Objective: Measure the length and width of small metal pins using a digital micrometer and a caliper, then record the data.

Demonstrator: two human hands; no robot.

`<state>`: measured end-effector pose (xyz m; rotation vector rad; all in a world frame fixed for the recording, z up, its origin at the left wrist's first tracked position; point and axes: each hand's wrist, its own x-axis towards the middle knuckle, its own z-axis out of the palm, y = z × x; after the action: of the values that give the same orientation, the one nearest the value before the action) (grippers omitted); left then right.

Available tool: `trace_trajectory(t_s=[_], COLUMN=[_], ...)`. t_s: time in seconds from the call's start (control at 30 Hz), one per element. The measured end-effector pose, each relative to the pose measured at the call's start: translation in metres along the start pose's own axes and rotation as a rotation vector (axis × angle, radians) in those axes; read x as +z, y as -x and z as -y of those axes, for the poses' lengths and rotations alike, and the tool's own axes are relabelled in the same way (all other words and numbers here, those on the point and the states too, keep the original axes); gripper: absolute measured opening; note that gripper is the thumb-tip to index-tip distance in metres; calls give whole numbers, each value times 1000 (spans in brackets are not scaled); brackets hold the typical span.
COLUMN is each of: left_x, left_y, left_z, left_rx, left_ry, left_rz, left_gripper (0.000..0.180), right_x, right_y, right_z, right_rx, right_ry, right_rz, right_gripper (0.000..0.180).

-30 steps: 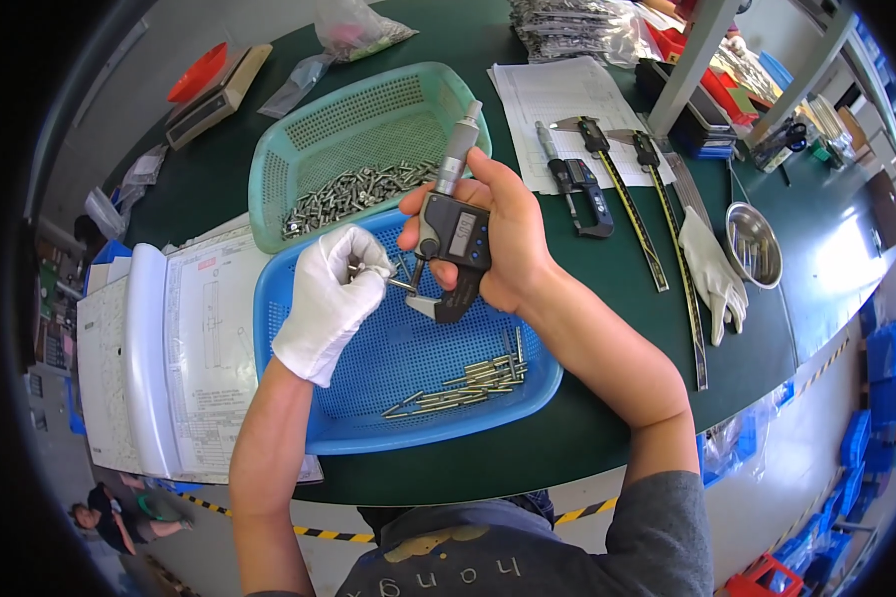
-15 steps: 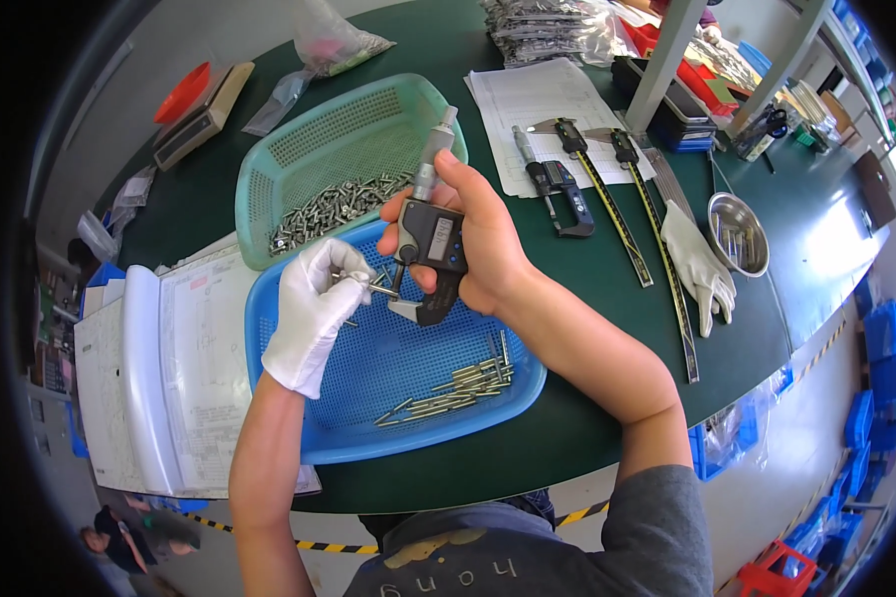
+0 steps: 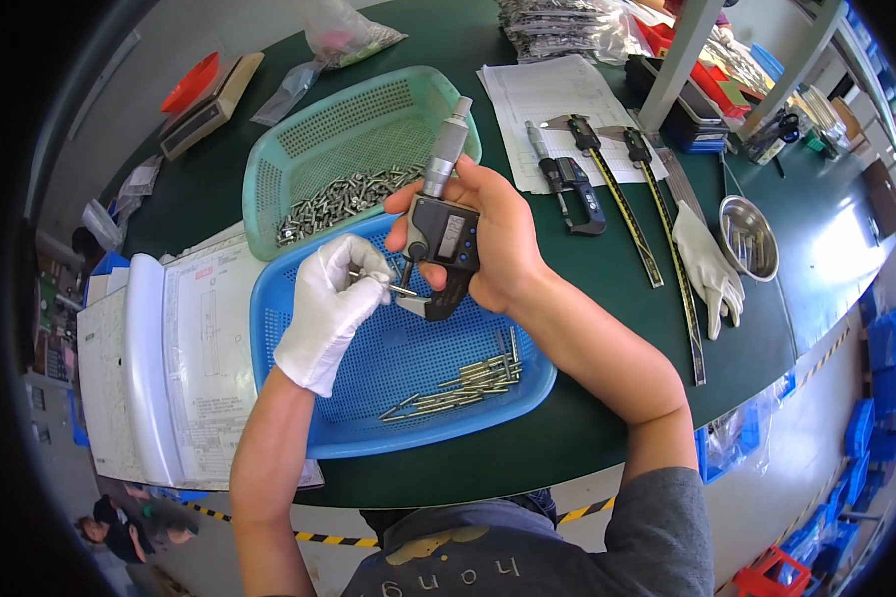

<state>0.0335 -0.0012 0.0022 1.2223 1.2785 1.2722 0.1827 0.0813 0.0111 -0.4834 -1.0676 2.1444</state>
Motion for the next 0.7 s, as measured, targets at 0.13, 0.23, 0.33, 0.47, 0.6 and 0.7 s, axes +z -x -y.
trace_trajectory(t_s=[0.13, 0.23, 0.33, 0.47, 0.6, 0.7], left_x=[0, 1, 1, 1, -9, -10], left_y=[-1, -1, -1, -1, -3, -3], left_z=[1, 1, 0, -11, -9, -8], left_rx=[-15, 9, 8, -92, -203, -217], left_ry=[-3, -23, -26, 97, 277, 418], left_rz=[3, 11, 15, -44, -50, -48], left_gripper=[3, 3, 3, 2, 8, 10], right_x=[-2, -4, -3, -4, -2, -2], right_y=[0, -1, -1, 0, 1, 0], right_z=[-1, -1, -2, -2, -1, -1], right_rx=[2, 11, -8, -28, -50, -81], right_ry=[-18, 14, 40, 17, -28, -19], right_rz=[15, 11, 15, -2, -50, -91], right_gripper=[59, 60, 60, 60, 61, 62])
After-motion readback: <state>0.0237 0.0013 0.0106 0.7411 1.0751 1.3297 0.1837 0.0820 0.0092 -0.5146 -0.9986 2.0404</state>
